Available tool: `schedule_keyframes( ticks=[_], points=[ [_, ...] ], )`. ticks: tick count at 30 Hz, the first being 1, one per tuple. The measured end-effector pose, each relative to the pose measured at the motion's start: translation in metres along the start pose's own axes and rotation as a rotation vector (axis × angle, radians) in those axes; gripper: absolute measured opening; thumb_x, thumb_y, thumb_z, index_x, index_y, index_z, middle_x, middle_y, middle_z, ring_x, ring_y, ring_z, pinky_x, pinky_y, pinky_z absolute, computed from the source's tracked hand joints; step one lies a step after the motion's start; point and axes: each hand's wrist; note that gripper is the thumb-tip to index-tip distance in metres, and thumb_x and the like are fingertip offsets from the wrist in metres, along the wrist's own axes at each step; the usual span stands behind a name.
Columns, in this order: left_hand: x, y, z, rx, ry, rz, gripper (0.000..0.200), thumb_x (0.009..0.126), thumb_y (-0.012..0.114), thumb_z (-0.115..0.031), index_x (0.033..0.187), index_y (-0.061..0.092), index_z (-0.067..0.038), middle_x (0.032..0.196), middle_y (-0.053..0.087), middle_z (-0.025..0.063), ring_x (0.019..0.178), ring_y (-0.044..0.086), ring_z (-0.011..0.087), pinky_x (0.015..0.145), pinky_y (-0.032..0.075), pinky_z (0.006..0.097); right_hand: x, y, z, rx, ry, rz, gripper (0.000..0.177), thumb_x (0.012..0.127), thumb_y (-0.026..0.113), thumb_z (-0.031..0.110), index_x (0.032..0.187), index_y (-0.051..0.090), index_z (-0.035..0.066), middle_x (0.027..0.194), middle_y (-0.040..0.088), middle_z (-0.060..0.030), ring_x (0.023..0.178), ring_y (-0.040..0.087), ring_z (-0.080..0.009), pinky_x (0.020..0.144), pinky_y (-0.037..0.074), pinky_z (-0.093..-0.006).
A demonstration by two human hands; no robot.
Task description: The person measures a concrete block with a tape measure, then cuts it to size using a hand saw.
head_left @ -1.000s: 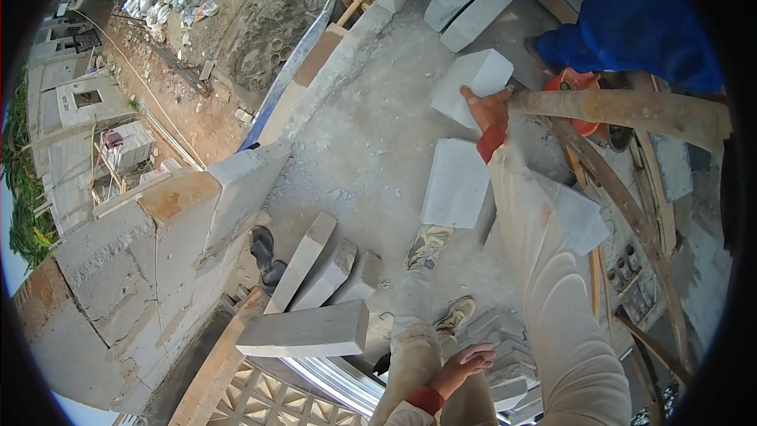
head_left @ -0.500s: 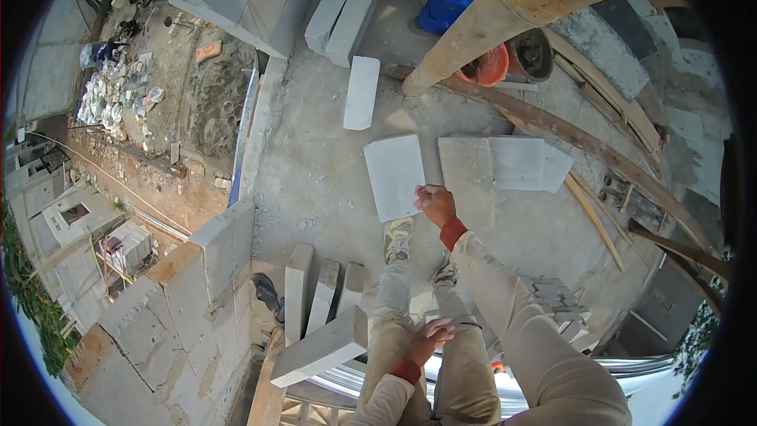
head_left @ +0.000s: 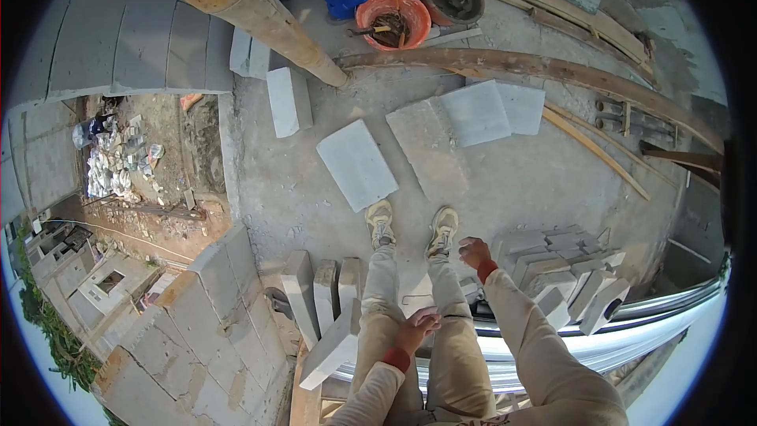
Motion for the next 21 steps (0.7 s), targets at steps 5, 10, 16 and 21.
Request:
schedule_keyframes(
  ticks=[5,10,16,21],
  points=[
    [0.003,0.021,0.010,-0.025,0.039,-0.058,0.045,0.105,0.061,-0.031,0.145,0.056,-0.010,0.133,0.069,0.0067,0.114,0.070,0.0188,0.098,0.049,0.0344,0.013,0.025,0.021,0.064,-0.342,-0.102,0.024,0.088,0.072,0.008,0.111,0.074,0.003,0.086,0.077,-0.0077,0.068,0.073,-0.0163,0.063,0.059,-0.0293],
    [0.018,0.043,0.018,-0.048,0.070,-0.092,0.044,0.106,0.059,-0.028,0.146,0.055,-0.011,0.134,0.068,0.0080,0.113,0.070,0.0203,0.098,0.049,0.0356,-0.015,0.004,0.093,0.595,0.020,0.244,0.021,0.093,0.070,0.010,0.112,0.072,0.002,0.089,0.075,-0.0046,0.072,0.072,-0.0153,0.067,0.059,-0.0300],
    [0.024,0.048,-0.001,-0.120,0.120,-0.114,0.046,0.104,0.058,-0.027,0.147,0.054,-0.010,0.138,0.066,0.0125,0.116,0.069,0.0253,0.102,0.049,0.0385,-0.049,-0.022,0.104,0.604,0.082,0.226,0.021,0.098,0.064,0.017,0.112,0.074,0.004,0.092,0.077,-0.0093,0.070,0.072,-0.0162,0.066,0.059,-0.0305],
    [-0.011,0.041,-0.061,0.024,0.169,-0.156,0.046,0.104,0.059,-0.026,0.146,0.054,-0.009,0.138,0.066,0.0159,0.117,0.068,0.0282,0.102,0.049,0.0393,-0.104,-0.003,0.000,-0.139,-0.163,-0.040,0.025,0.088,0.064,0.028,0.107,0.078,0.017,0.109,0.078,-0.0039,0.101,0.073,-0.0235,0.091,0.058,-0.0395]
  ],
)
Point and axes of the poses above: each hand's wrist, its own x-axis towards the middle knuckle, its own y-axis out of the palm, z = x × y
